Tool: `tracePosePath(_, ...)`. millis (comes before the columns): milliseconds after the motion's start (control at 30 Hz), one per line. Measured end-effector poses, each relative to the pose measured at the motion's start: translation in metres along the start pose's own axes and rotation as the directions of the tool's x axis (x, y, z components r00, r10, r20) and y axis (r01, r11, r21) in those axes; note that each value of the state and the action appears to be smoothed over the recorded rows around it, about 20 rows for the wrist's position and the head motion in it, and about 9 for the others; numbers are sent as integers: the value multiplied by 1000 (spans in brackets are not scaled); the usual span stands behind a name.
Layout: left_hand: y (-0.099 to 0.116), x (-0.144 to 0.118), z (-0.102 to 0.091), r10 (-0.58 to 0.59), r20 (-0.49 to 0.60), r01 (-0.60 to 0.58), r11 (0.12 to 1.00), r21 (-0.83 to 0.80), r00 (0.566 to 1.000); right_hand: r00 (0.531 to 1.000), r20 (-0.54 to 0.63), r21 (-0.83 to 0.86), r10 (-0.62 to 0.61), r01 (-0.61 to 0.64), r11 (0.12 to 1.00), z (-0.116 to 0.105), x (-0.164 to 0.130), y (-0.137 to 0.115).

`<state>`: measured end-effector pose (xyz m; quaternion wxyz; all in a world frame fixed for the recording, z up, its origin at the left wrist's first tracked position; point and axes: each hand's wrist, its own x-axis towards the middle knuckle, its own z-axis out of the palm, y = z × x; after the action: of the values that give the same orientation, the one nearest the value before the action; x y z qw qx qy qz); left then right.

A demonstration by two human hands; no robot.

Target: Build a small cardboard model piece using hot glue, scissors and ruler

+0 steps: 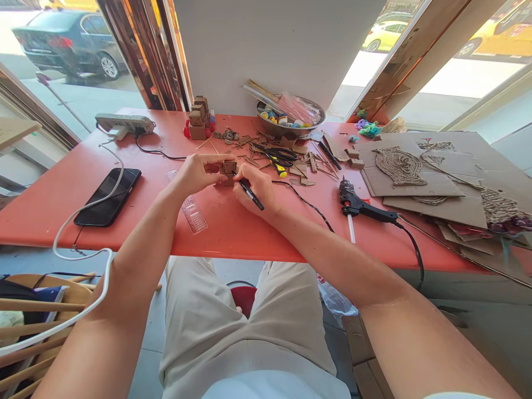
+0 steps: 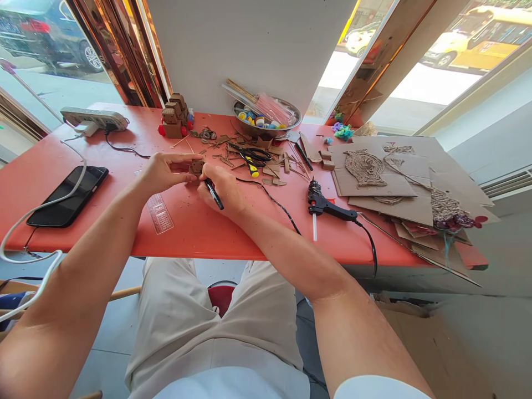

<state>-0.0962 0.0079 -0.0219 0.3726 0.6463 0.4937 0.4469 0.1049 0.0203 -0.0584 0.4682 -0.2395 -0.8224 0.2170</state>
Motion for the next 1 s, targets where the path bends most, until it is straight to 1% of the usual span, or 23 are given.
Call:
tracePosePath(267,0,0,0,-10,-10,10,1000,-8,1000,996,-22,-12,92,-92,996,-3,2,-10)
tracePosePath(400,1,-1,0,-8,-4,8,1000,16,1000,994,-57,-18,96,-97,995,-3,-1,-11)
tracePosePath(467,0,-1,-2,11,19,-12,999,49,1000,991,-98,-18,93,-95,995,-5,-1,-12)
tracePosePath(533,-3,-1,-4,26,53,-31,995,93,998,981,-156,-11,118,-121,993,-11,0,-13)
tracePosePath(633,-9,2,-9,27,87,-44,977,206,996,947,-270,29,174,-172,985,-21,5,-10)
tracePosePath(700,-13,4,-10,40,70,-59,954,295,997,927,-325,62,185,-174,983,-27,9,-6)
tracePosePath(767,-15,7,-10,63,43,-75,933,353,997,918,-351,85,185,-165,983,-31,11,-3)
tracePosePath(900,-16,10,-8,82,8,-78,913,400,997,915,-363,78,178,-161,984,-32,12,0)
tracePosePath(967,-16,11,-8,79,-23,-62,906,418,997,927,-328,46,181,-176,983,-33,12,2)
tracePosePath(1000,-17,12,-8,76,-39,-53,906,421,996,937,-291,25,192,-193,981,-33,12,3)
